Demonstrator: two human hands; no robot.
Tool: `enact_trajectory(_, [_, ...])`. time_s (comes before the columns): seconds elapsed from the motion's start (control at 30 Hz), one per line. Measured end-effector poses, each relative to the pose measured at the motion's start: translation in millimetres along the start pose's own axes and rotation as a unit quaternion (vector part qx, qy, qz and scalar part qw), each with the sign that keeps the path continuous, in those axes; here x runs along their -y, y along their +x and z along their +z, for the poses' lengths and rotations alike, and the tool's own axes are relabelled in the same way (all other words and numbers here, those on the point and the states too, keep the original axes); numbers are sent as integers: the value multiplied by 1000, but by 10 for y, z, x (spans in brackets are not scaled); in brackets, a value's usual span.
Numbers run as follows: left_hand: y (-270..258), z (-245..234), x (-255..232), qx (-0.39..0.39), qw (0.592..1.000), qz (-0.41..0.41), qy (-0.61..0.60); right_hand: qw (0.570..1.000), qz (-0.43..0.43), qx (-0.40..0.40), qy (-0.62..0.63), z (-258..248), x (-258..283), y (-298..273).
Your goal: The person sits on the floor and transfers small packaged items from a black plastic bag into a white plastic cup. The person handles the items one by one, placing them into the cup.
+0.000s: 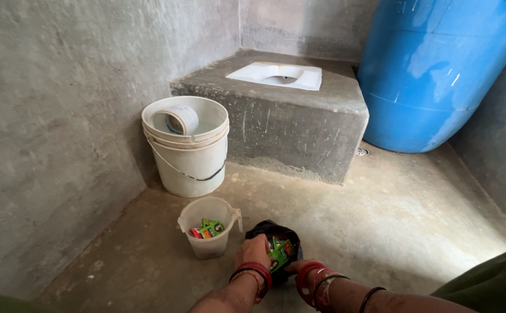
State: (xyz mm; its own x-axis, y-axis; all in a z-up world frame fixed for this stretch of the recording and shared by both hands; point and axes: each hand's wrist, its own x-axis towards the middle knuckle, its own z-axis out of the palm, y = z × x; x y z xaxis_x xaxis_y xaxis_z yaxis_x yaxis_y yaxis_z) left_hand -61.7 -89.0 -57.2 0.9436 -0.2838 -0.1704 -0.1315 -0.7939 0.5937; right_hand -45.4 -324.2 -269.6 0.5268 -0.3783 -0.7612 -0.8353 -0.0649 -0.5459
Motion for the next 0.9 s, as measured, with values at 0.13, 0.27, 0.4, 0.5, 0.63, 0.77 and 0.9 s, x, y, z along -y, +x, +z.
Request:
enact_trajectory(0.13, [84,-49,-150,15,999,3,44,1000,-7,27,6,-69,-55,31])
enact_trajectory(0.27, [109,-57,-275,19,996,17,83,998,-2,44,-55,-129,18,18])
enact_trajectory(0.4, [152,-8,-339,69,989,29,130,998,32,4,61,-172,79,-428])
enact_trajectory(0.5, [171,56,-329,86,986,32,136,993,34,-11,110,-155,164,-783])
enact_trajectory(0.63, [191,31,-283,124,983,4,138,986,31,4,164,-146,167,-960])
enact_trajectory(0.77, [115,107,-138,17,993,26,116,976,32,36,211,-149,151,-966])
enact_trajectory(0.9, [202,202,-7,-144,984,-16,100,967,34,51,246,-121,181,-1035])
